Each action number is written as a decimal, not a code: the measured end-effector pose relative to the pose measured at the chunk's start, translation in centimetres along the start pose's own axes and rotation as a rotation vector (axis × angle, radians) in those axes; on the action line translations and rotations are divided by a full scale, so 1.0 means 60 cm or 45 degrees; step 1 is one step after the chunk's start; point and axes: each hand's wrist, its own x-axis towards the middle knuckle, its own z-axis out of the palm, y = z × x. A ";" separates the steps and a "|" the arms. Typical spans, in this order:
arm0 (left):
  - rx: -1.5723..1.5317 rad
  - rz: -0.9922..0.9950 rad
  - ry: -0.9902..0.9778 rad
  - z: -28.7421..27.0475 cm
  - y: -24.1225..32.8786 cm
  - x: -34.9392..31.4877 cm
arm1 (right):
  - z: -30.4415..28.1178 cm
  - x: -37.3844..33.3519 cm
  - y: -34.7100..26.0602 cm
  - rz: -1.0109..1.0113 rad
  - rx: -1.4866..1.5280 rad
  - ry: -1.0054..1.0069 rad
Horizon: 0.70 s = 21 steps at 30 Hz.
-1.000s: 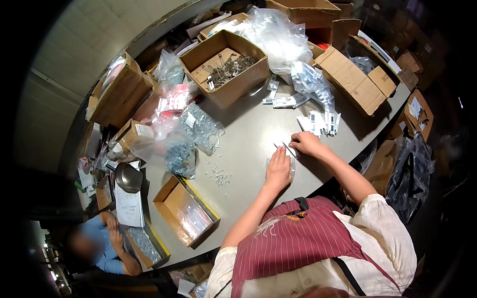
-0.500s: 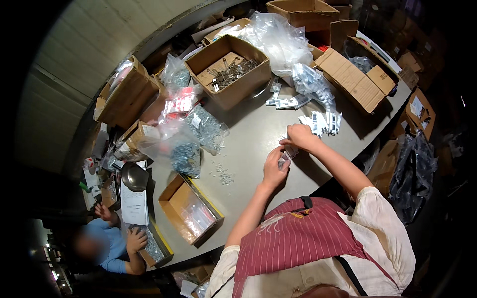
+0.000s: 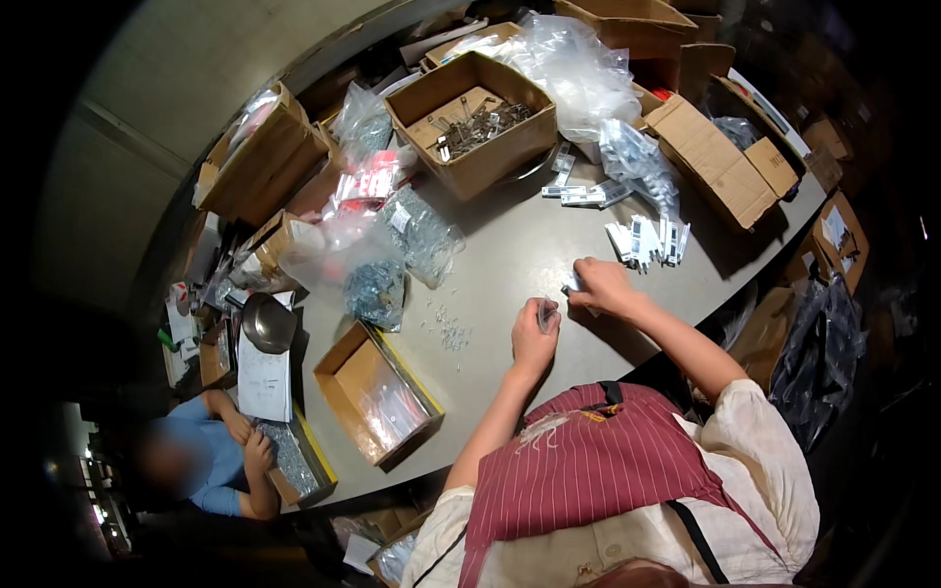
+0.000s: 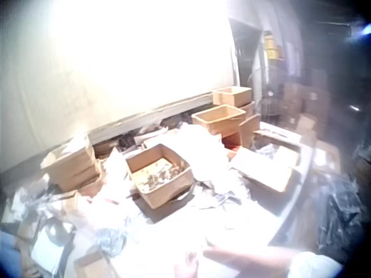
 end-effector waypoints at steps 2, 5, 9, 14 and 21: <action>-0.067 0.029 0.106 0.003 -0.001 -0.002 | -0.056 -0.012 -0.025 0.087 0.341 0.108; -0.109 0.056 0.127 0.008 0.018 -0.002 | -0.115 -0.038 -0.085 0.222 1.066 0.313; -0.121 0.029 0.055 0.017 0.054 0.001 | -0.123 -0.056 -0.119 0.013 1.216 0.472; -0.239 0.087 -0.024 0.023 0.052 0.003 | -0.115 -0.067 -0.121 -0.088 0.859 0.475; -0.705 -0.126 -0.212 0.002 0.056 0.007 | -0.167 -0.058 -0.108 -0.412 0.755 0.338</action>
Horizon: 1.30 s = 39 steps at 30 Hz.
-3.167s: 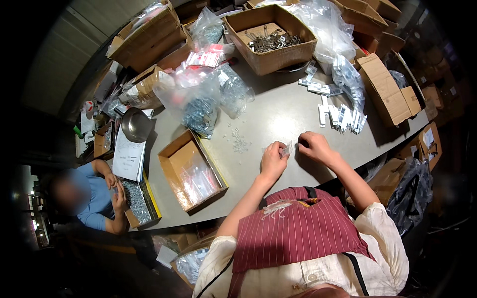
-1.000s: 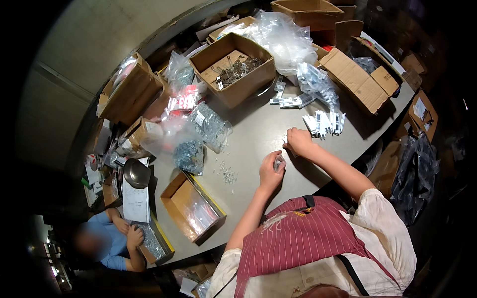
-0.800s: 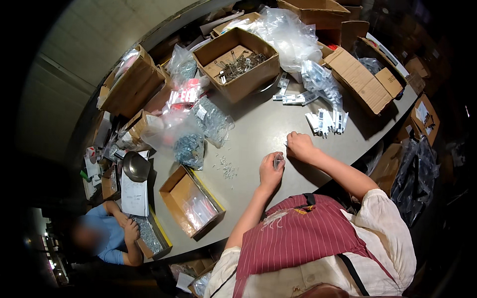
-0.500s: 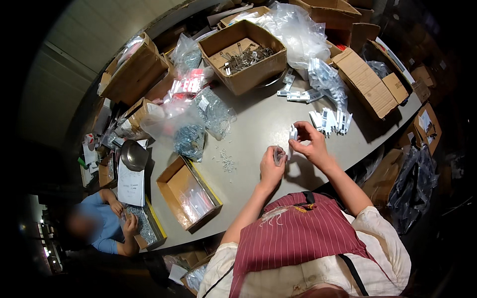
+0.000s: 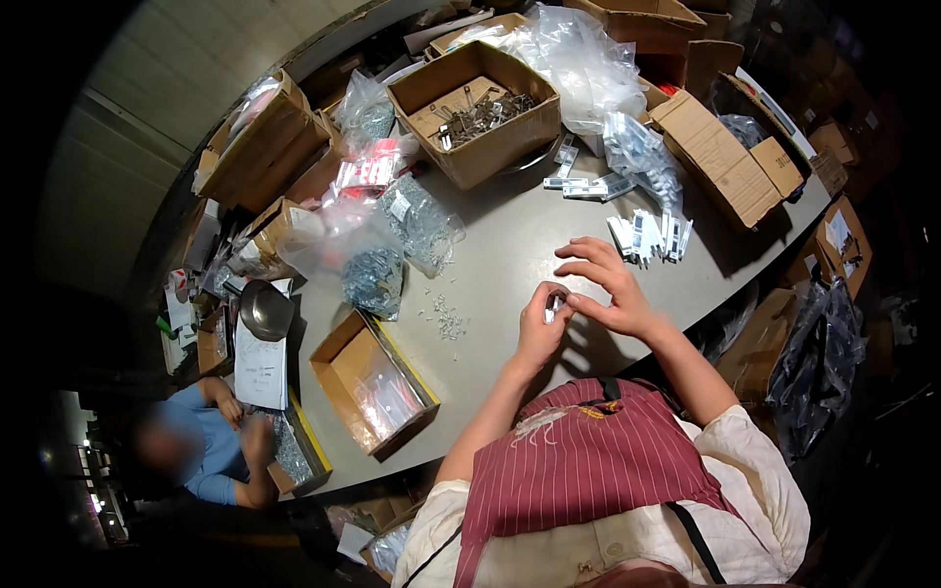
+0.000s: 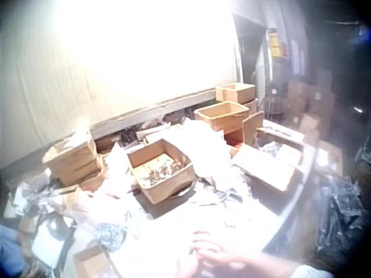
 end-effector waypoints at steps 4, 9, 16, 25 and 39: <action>-0.235 -0.208 -0.277 -0.022 0.023 -0.014 | -0.025 0.022 -0.028 -0.348 -0.022 -0.400; -0.058 -0.213 -0.465 -0.053 0.108 -0.030 | -0.015 0.007 -0.030 -0.080 0.093 -0.308; 0.027 0.198 0.143 -0.031 0.134 -0.077 | 0.000 0.001 -0.050 0.047 0.156 -0.091; -0.170 0.336 0.507 -0.016 0.172 -0.135 | 0.031 0.008 -0.084 0.028 0.280 -0.110; 1.250 0.588 1.263 -0.057 0.201 -0.355 | 0.193 0.053 -0.206 -0.891 0.181 -0.540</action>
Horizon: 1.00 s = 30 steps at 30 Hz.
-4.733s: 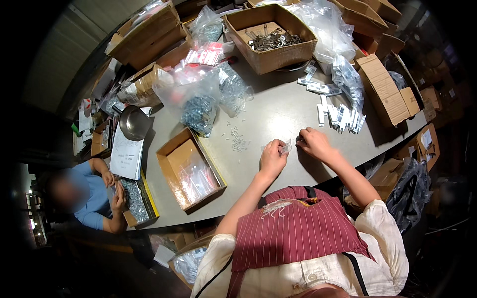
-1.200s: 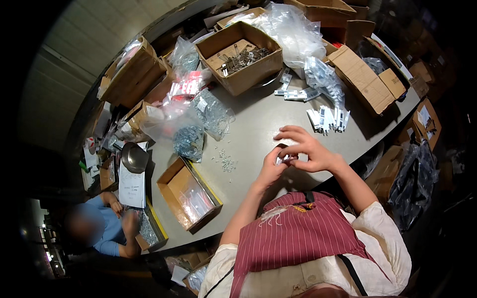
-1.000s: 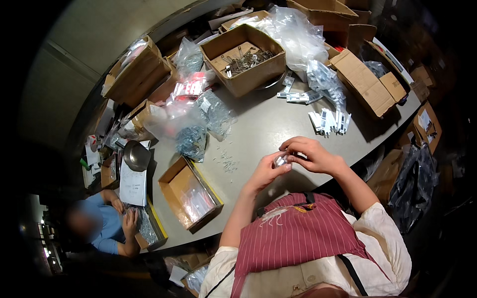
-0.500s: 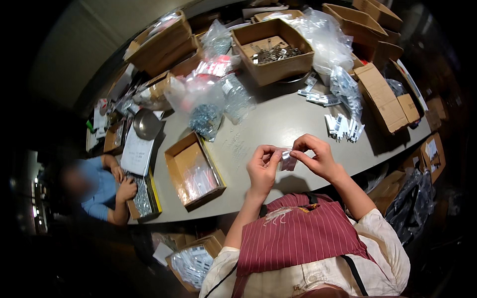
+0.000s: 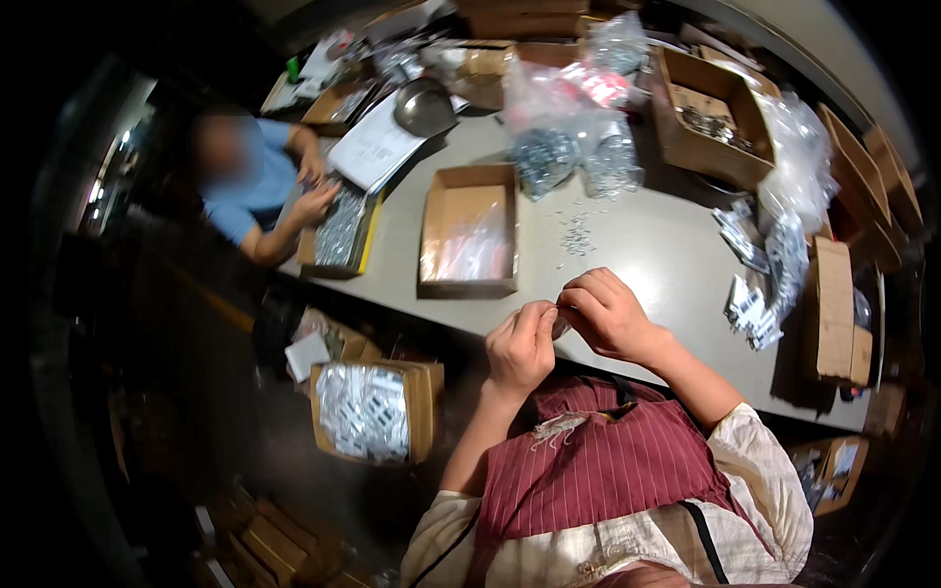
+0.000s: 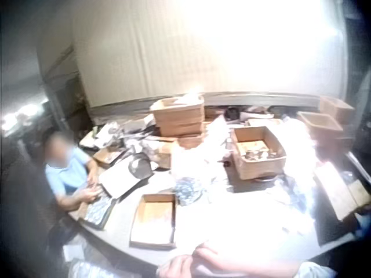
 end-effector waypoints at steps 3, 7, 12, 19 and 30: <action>0.203 -0.006 0.077 -0.041 -0.012 -0.028 | 0.042 0.033 -0.015 -0.197 -0.042 -0.058; 0.359 -0.097 0.151 -0.093 -0.019 -0.059 | 0.092 0.067 -0.033 -0.306 0.144 -0.140; 0.430 -0.037 0.199 -0.158 -0.021 -0.078 | 0.132 0.111 -0.062 -0.224 0.640 -0.352; 0.446 -0.033 0.272 -0.208 -0.016 -0.098 | 0.181 0.147 -0.092 -0.350 0.825 -0.490; 0.399 -0.470 0.553 -0.250 -0.060 -0.159 | 0.229 0.184 -0.098 -0.618 0.659 -0.689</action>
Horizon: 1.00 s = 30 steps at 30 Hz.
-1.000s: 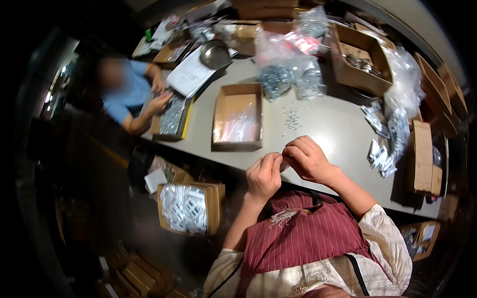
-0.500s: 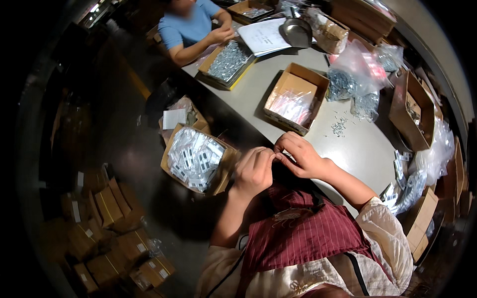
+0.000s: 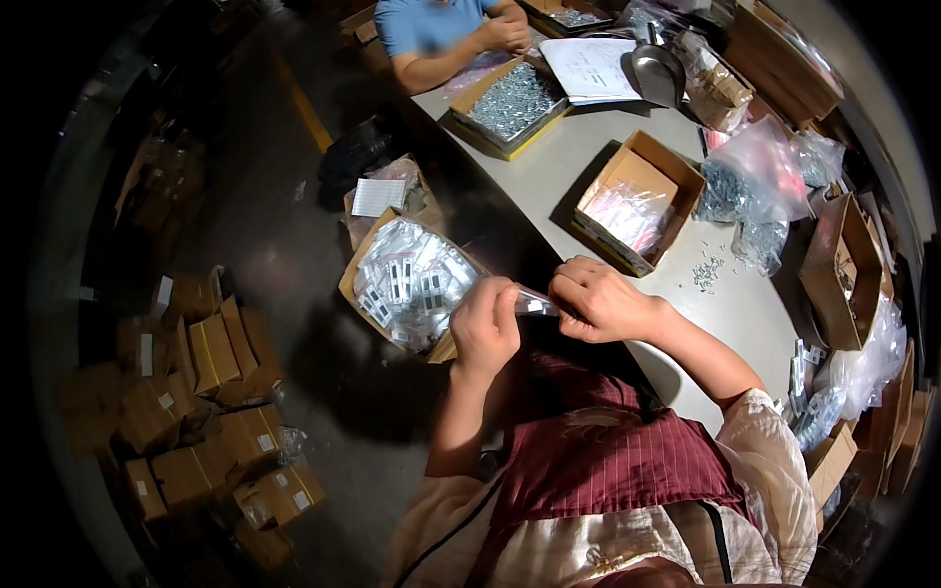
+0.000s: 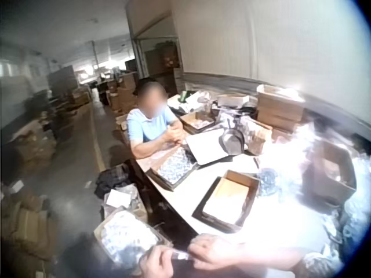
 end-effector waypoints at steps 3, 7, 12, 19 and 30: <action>0.027 -0.050 0.040 -0.008 -0.029 -0.007 | 0.017 0.015 0.019 0.004 0.040 -0.026; 0.281 -0.086 0.277 -0.035 -0.082 -0.016 | 0.004 0.029 0.053 0.035 -0.162 -0.055; 0.609 -0.076 0.436 -0.097 -0.194 -0.027 | -0.029 -0.053 0.246 1.090 -0.688 -0.054; 0.295 -0.224 -0.055 0.025 -0.177 -0.056 | -0.039 -0.166 0.353 1.323 -0.492 -0.338; -0.102 0.091 -0.354 0.213 -0.077 0.047 | -0.093 -0.204 0.246 1.245 0.233 0.739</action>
